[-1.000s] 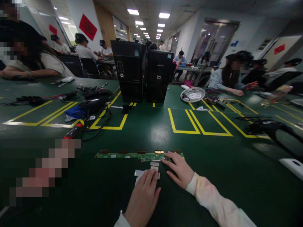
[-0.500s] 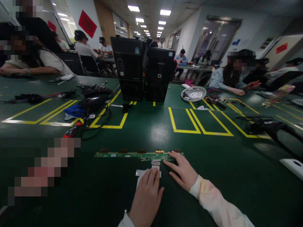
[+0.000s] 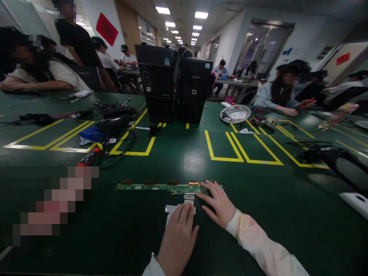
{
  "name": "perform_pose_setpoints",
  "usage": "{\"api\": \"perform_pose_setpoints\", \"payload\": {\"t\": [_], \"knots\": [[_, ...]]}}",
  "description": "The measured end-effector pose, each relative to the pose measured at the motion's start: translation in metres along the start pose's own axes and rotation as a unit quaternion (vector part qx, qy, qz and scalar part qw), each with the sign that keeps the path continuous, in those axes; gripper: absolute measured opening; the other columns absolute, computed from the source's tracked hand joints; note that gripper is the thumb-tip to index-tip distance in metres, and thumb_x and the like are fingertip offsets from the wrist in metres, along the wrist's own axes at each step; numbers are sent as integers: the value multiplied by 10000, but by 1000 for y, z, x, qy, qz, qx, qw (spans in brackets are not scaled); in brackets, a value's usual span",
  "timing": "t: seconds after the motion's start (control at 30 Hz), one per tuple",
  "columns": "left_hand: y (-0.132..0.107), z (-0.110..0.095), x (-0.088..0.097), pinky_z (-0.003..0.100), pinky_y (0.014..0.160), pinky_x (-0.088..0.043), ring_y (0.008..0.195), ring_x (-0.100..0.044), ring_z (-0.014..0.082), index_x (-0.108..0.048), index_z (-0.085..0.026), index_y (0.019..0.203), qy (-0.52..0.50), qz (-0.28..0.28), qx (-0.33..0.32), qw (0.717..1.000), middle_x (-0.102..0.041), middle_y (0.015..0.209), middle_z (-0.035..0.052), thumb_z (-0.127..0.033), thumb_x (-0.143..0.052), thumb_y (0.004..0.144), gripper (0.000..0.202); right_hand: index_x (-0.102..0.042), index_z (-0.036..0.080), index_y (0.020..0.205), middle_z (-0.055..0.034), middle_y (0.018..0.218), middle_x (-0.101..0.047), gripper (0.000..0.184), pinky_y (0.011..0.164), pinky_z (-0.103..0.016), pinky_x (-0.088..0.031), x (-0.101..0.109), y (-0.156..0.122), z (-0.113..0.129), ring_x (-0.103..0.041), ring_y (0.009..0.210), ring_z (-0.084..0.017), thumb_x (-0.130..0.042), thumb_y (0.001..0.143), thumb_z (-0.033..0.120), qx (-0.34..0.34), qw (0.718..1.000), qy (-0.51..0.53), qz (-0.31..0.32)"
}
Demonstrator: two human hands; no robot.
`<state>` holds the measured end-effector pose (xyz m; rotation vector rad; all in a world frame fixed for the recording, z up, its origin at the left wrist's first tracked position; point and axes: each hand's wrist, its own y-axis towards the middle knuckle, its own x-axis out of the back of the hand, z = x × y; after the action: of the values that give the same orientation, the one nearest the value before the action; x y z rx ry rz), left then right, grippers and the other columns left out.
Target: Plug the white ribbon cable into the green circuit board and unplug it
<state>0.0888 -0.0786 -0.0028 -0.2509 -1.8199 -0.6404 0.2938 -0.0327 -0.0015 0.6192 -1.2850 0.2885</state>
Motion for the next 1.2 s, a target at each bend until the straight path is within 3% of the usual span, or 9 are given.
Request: {"api": "perform_pose_setpoints", "payload": {"t": [0.23,0.97,1.2], "knots": [[1,0,0,490,933,-475,1139,-521,293,-506,-113,1237,-13,1,4,1000,-553,1241,131,-170,-525,827,415,-558,241,1192,-127,1355,-425,348,1073,-607,-158,2,6,-4,-364,1283,-253,-495,852,266,11,1000,15,13],[-1,-12,-10,483,926,-483,1171,-498,302,-485,-101,1269,9,-9,38,999,-530,1273,148,-180,-491,846,431,-569,247,1182,-130,1318,-437,340,1044,-589,-253,-1,6,-3,-369,1264,-284,-500,850,273,-7,1000,22,4],[2,-12,-5,473,928,-483,1159,-516,288,-481,-99,1270,-14,1,44,999,-540,1264,152,-191,-474,866,415,-561,240,1191,-135,1321,-430,340,1050,-577,-257,0,5,-3,-364,1272,-280,-491,859,271,-6,1000,26,11]]}}
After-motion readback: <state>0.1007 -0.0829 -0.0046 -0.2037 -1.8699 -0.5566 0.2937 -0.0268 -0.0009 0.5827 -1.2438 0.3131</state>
